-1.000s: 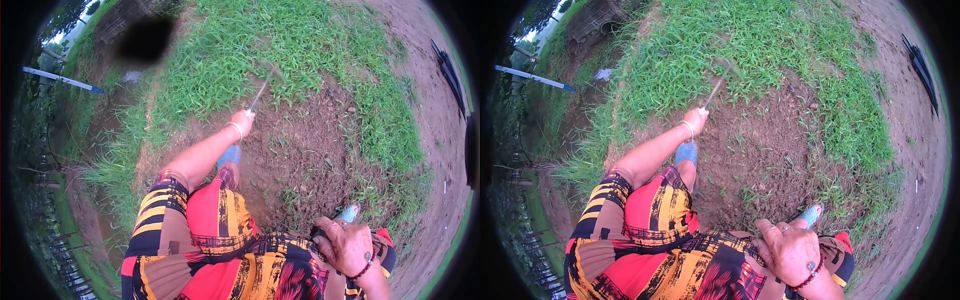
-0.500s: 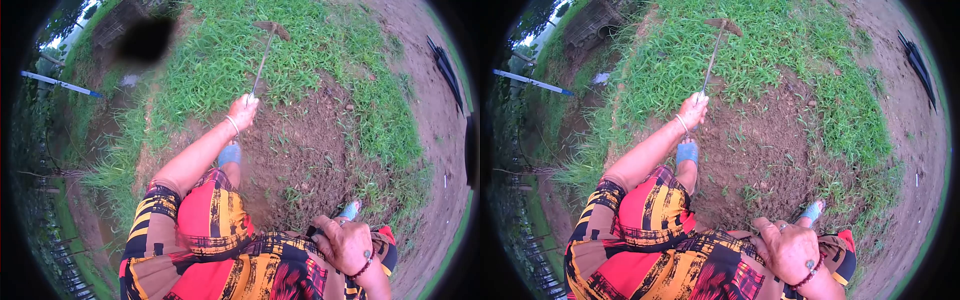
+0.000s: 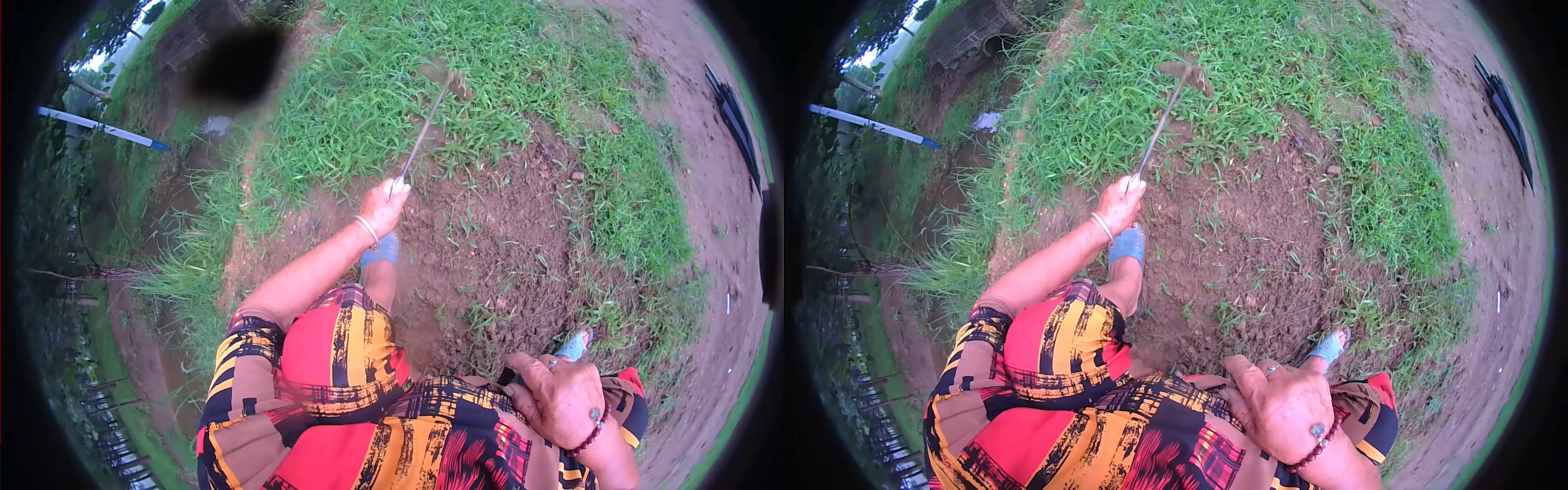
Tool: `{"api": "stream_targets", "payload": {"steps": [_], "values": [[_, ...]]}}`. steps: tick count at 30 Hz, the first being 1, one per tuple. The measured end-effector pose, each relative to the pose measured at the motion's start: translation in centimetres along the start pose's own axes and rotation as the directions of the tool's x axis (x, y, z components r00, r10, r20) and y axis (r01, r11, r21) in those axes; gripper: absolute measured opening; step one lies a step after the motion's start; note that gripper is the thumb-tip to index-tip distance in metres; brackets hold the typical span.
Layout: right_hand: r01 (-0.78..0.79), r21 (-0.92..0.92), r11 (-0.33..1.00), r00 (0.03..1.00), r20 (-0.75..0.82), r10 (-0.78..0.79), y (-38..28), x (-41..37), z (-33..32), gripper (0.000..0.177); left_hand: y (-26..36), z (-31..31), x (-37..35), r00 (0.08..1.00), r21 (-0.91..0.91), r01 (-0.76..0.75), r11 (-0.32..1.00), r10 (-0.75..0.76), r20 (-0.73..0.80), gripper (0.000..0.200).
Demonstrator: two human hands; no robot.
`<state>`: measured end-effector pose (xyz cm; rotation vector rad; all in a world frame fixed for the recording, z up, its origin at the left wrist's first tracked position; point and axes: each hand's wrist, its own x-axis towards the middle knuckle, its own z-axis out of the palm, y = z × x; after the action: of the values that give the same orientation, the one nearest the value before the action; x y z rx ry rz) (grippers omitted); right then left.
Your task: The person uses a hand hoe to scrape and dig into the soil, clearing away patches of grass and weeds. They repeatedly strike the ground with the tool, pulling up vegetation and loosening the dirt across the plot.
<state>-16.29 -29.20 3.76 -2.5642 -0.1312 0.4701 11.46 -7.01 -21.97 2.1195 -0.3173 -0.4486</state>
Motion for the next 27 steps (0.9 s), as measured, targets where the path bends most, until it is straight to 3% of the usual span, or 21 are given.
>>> {"api": "stream_targets", "payload": {"steps": [2, 4, 6, 8, 11, 13, 15, 17, 21, 23, 25, 27], "values": [[-0.004, -0.002, 1.000, 1.000, -0.004, 0.004, 0.0, 0.4, -0.4, 0.031, 3.1, 0.0, 2.3, 0.994, -0.057, 0.095, 0.994, -0.098, -0.044, 0.024], [-0.033, 0.025, 0.999, 0.999, -0.013, 0.034, -0.2, 0.8, -0.8, 0.029, 2.1, 0.5, 3.6, 0.992, 0.100, 0.105, 0.989, -0.096, -0.085, 0.029], [-0.024, 0.024, 0.999, 1.000, -0.011, 0.024, -0.1, 1.0, -0.9, 0.029, 0.2, 0.3, 3.1, 0.998, 0.521, 0.056, 0.852, -0.068, 0.004, 0.034], [-0.007, 0.021, 1.000, 1.000, -0.010, 0.007, 0.3, 1.0, -1.0, 0.030, -3.7, -0.5, 0.0, 0.966, 0.608, 0.158, 0.778, -0.249, 0.067, 0.036], [-0.012, -0.026, 1.000, 1.000, 0.021, 0.012, 0.7, 0.5, -0.9, 0.030, -5.3, -0.3, -0.9, 0.969, 0.477, 0.165, 0.863, -0.231, 0.084, 0.036], [0.013, -0.023, 1.000, 0.999, 0.031, -0.012, 0.8, 0.5, -1.0, 0.031, -3.1, -0.8, -0.4, 0.980, 0.476, 0.134, 0.869, -0.186, 0.064, 0.034], [0.030, -0.013, 0.999, 0.999, 0.022, -0.030, 0.9, 0.5, -1.0, 0.031, 0.5, -1.4, 0.8, 0.998, 0.419, 0.050, 0.907, -0.063, 0.017, 0.032], [0.035, 0.002, 0.999, 0.999, 0.007, -0.035, 1.0, 0.4, -0.9, 0.031, 2.4, -0.9, 3.0, 0.994, 0.241, 0.005, 0.971, 0.021, -0.106, 0.031], [0.031, -0.021, 0.999, 0.999, -0.004, -0.031, 1.1, 0.5, -1.0, 0.031, 1.4, 0.1, 5.7, 0.980, 0.106, 0.006, 0.994, 0.015, -0.197, 0.032], [0.027, -0.023, 0.999, 1.000, -0.003, -0.027, 0.9, 0.4, -1.2, 0.032, -0.1, -0.8, 3.1, 0.996, 0.521, 0.057, 0.852, -0.086, 0.032, 0.036], [0.007, -0.017, 1.000, 1.000, 0.008, -0.007, 0.9, 0.3, -1.3, 0.032, -5.1, -0.8, -0.4, 0.957, 0.523, 0.134, 0.842, -0.247, 0.153, 0.037], [-0.011, -0.017, 1.000, 1.000, -0.012, 0.011, 1.1, 0.3, -1.3, 0.031, -3.4, 0.0, -0.8, 0.963, 0.508, 0.109, 0.854, -0.217, 0.158, 0.038]]}}
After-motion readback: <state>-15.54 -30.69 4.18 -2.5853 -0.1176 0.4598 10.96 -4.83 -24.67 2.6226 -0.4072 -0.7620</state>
